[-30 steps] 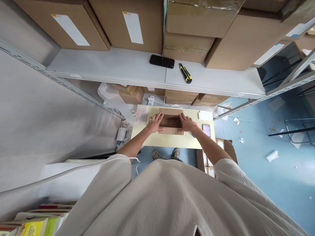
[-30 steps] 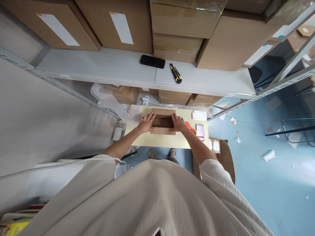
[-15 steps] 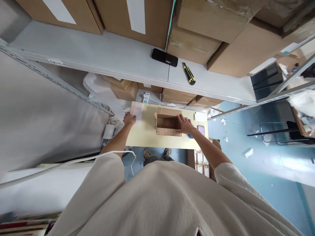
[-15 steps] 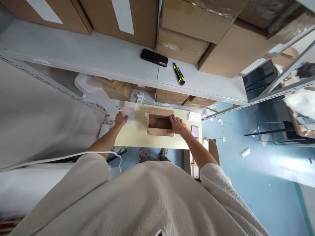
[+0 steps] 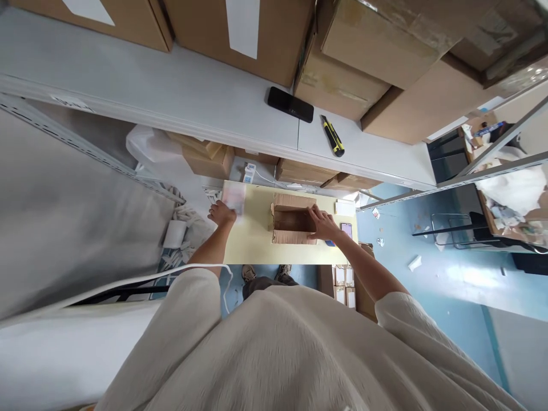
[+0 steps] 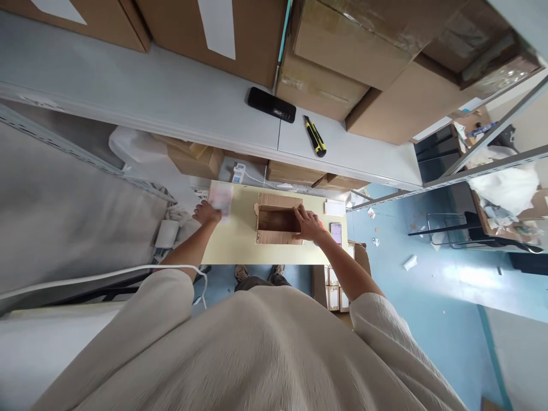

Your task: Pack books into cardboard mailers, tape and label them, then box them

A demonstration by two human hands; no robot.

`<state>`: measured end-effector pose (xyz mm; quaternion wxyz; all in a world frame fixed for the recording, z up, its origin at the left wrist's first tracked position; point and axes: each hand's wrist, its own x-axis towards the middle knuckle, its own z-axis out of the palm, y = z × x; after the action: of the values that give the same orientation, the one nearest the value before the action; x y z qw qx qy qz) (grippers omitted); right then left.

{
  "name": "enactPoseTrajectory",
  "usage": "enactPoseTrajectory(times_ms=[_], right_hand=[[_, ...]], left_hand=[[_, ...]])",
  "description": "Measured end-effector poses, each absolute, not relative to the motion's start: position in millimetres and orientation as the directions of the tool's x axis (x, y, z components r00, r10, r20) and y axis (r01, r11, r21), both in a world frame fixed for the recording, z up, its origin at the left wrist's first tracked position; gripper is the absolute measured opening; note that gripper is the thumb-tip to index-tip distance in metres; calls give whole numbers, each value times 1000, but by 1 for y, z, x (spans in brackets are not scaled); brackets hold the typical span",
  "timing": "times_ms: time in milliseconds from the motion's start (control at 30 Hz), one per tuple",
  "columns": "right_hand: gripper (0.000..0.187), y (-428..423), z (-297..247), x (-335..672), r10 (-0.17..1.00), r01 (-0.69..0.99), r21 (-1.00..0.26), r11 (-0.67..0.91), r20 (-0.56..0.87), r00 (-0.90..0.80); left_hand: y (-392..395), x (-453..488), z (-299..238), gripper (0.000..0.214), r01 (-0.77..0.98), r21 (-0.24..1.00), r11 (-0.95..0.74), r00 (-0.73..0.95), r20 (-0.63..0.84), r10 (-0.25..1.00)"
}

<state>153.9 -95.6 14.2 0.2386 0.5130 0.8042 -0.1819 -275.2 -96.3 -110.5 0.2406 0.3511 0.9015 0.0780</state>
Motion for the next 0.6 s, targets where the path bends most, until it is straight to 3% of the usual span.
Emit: enactPoseTrajectory(times_ms=[333,467,600], right_hand=[[147,-94,12,153,734,911,-49,410,-574,-362],[148,-94,11,154,734,907,-61,417,-566,-375],[147,-94,10,155,735,906,-61,419,-562,-379]], left_hand=[[-124,-264,-113,56,688,340,642,-488,-438,755],[-120,-258,-110,60,647,368,668,-481,-483,732],[-116,-266,-100,51,602,414,683,-471,-506,722]])
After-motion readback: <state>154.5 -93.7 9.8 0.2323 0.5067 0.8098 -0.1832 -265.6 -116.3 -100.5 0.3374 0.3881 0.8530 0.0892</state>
